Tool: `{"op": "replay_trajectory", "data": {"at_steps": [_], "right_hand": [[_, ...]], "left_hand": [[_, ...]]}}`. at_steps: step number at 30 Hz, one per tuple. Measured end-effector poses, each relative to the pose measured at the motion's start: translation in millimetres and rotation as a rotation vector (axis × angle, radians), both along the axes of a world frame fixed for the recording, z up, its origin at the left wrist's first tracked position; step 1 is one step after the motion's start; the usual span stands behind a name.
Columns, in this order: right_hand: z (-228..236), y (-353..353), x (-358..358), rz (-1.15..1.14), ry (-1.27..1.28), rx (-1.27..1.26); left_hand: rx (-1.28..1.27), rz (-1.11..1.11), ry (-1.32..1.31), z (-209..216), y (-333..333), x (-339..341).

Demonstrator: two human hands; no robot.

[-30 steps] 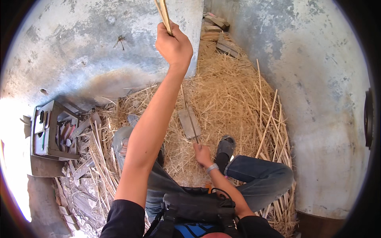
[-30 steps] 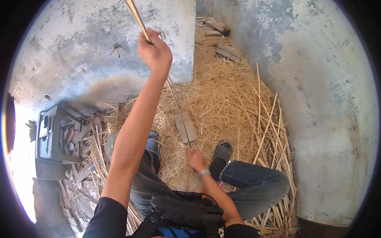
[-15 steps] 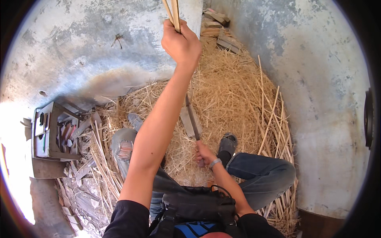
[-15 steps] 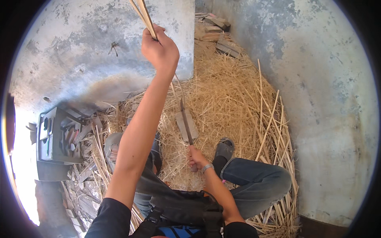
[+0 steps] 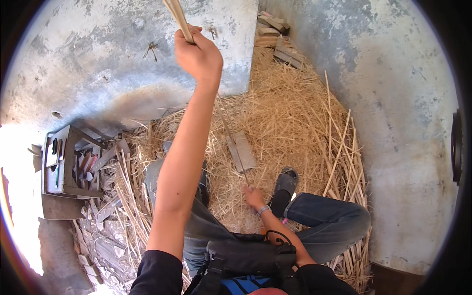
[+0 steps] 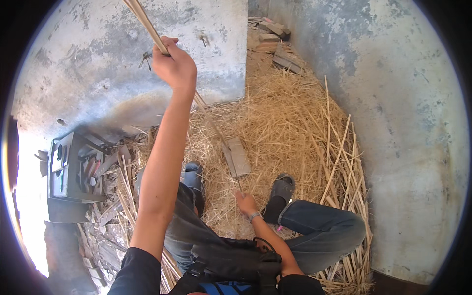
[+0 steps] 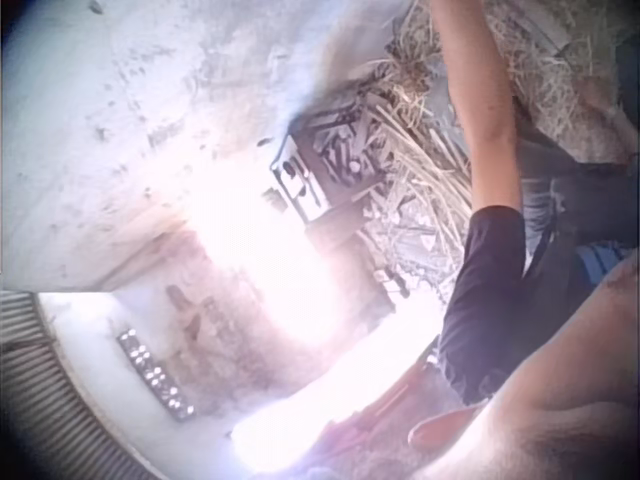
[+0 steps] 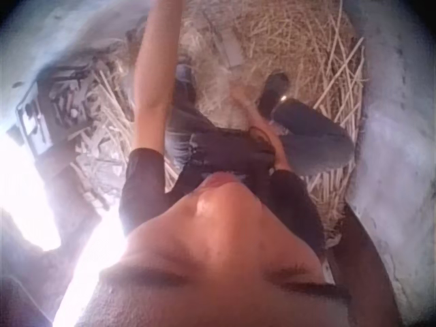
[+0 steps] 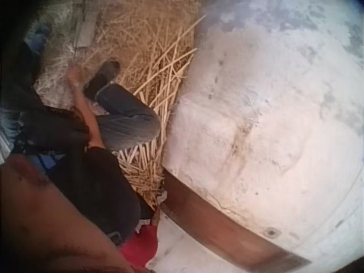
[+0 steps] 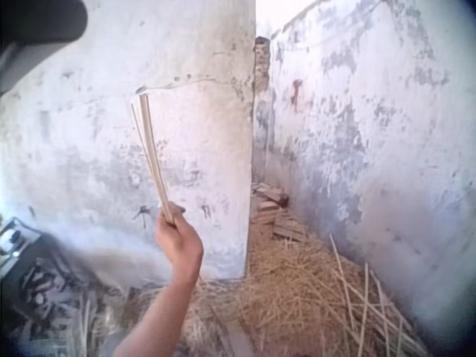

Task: The person strips thin layers from a bamboo slat using a knife and then bundles the strands by hand.

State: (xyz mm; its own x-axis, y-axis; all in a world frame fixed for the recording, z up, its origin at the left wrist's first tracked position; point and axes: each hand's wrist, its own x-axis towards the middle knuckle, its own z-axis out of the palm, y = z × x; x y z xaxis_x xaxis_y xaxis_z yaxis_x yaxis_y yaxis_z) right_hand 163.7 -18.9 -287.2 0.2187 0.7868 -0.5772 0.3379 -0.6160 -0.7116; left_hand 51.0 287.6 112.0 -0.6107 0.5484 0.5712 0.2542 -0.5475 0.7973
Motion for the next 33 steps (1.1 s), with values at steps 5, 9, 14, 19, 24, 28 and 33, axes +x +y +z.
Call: {"op": "replay_trajectory", "data": {"at_steps": [5,9,14,19,24,28,33], "right_hand": [[-40.9,-12.3,15.2,0.003,-0.091,-0.023],[-34.5,-10.9,17.6,-0.021,-0.06,0.019],[52.6,7.1,-10.5,-0.006,0.17,-0.247],[107.3,21.1,-10.2,0.134,-0.253,0.309],[84.6,20.9,19.6,-0.034,-0.213,0.246],[40.3,10.7,55.7,-0.258,-0.277,0.259],[3.9,28.0,89.6,-0.52,-0.241,0.204]], "left_hand": [[-0.011,0.084,-0.013,12.5,2.5,-33.7],[-0.17,-0.01,-0.194,35.7,-24.3,-66.4],[-0.031,0.087,-0.14,48.1,-39.5,-112.7],[-0.055,0.035,-0.251,48.5,-57.4,-119.3],[-0.01,0.055,-0.38,77.8,-82.1,-149.8],[0.109,0.119,-0.507,100.6,-96.3,-187.8],[0.173,0.019,-0.696,82.0,-98.3,-195.9]]}}
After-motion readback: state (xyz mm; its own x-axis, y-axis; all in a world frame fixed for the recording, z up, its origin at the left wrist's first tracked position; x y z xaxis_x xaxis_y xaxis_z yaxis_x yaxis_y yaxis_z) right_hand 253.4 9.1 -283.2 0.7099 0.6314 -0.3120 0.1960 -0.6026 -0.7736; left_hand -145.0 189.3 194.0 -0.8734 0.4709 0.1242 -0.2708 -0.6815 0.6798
